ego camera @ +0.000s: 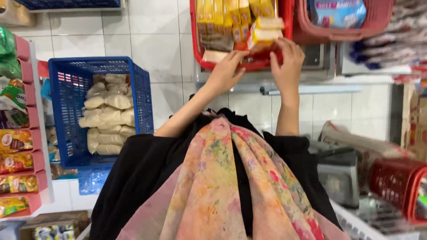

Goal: The person stocks grocery shelves by picking up packaged items from a basket and placing them onto the shelves.

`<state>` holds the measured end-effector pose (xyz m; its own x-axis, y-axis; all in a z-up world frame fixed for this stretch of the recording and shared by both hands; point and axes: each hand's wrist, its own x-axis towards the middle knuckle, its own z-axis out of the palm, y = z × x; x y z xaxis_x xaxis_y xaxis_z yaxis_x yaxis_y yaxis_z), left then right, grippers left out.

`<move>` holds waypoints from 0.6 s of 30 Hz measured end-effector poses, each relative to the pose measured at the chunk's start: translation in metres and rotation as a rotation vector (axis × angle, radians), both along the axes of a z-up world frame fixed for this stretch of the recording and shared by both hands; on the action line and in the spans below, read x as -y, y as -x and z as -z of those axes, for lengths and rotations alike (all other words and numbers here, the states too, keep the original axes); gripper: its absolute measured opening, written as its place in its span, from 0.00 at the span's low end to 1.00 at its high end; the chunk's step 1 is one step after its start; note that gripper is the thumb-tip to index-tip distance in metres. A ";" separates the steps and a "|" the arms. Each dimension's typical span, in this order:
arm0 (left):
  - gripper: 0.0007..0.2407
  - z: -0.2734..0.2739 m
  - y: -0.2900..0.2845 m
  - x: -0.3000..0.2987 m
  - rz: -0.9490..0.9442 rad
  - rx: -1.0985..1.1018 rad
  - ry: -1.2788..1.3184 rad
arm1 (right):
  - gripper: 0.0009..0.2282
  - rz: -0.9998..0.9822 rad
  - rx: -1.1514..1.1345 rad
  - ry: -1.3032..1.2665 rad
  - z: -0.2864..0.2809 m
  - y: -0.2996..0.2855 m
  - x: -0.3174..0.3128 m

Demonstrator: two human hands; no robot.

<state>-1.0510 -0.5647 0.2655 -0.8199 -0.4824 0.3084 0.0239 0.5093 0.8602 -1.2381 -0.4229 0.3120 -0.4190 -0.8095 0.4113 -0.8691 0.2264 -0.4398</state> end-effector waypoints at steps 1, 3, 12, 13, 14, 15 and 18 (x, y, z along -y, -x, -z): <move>0.22 0.004 0.014 0.004 -0.017 0.032 0.011 | 0.17 -0.026 -0.075 -0.022 0.001 0.014 0.013; 0.25 0.012 0.039 0.013 -0.072 0.073 0.047 | 0.22 -0.075 -0.101 -0.090 0.008 0.031 0.034; 0.26 0.024 0.073 0.008 -0.296 0.291 0.023 | 0.27 -0.225 -0.085 -0.323 -0.011 0.062 0.061; 0.25 0.025 0.073 0.009 -0.307 0.281 0.026 | 0.26 -0.233 -0.089 -0.352 -0.012 0.067 0.061; 0.23 0.026 0.072 0.007 -0.318 0.271 0.030 | 0.26 -0.279 -0.096 -0.350 -0.012 0.071 0.059; 0.23 0.027 0.073 0.006 -0.330 0.271 0.043 | 0.26 -0.328 -0.111 -0.337 -0.011 0.078 0.062; 0.23 0.019 0.072 0.006 -0.375 0.248 0.070 | 0.25 -0.471 0.008 -0.274 -0.007 0.093 0.069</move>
